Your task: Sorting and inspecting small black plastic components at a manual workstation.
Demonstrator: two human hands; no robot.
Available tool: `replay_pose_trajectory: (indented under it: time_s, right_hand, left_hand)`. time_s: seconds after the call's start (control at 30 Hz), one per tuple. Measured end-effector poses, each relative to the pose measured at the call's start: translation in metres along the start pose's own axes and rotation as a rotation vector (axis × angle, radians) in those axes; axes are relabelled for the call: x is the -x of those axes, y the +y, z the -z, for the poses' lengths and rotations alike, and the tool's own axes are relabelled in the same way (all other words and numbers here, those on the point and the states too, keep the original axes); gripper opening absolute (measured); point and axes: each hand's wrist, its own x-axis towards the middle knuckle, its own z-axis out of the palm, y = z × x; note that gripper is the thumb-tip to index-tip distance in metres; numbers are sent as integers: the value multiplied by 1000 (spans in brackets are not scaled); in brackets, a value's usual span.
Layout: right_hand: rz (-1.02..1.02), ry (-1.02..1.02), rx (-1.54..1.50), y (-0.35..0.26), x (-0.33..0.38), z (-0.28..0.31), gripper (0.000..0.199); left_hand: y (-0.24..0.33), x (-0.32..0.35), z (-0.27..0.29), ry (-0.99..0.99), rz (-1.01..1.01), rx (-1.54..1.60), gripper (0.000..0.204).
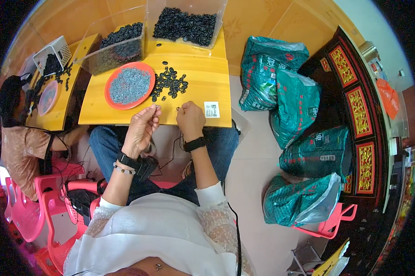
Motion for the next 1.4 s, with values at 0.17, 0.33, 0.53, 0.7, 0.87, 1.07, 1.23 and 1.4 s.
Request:
replay_pose_trajectory:
  time_s: [0.17, 0.33, 0.53, 0.7, 0.87, 1.07, 1.23, 1.4]
  right_hand:
    - [57, -9, -170, -1, 5, 21, 15]
    - [-47, -120, -885, -37, 31, 65, 15]
    - [-88, -133, -965, -52, 45, 94, 14]
    - [-102, -108, -967, -46, 47, 104, 13]
    - [-126, -53, -999, -34, 48, 111, 12]
    - [-128, 18, -976, -17, 48, 125, 9]
    - [-130, 74, -862, -2, 49, 141, 10]
    - [-145, 78, -779, 3, 56, 145, 11]
  left_hand:
    - [4, 4, -12, 8, -5, -23, 21]
    - [0, 10, -20, 18, -259, -260, 21]
    - [-3, 27, -47, -18, -388, -232, 20]
    - [-12, 31, -61, -12, -543, -408, 16]
    - [-21, 33, -75, -58, -564, -487, 15]
    - [-35, 27, -95, -143, -478, -367, 16]
    - [-46, 26, -115, -206, -474, -416, 15]
    - [-54, 28, -116, -231, -418, -452, 12]
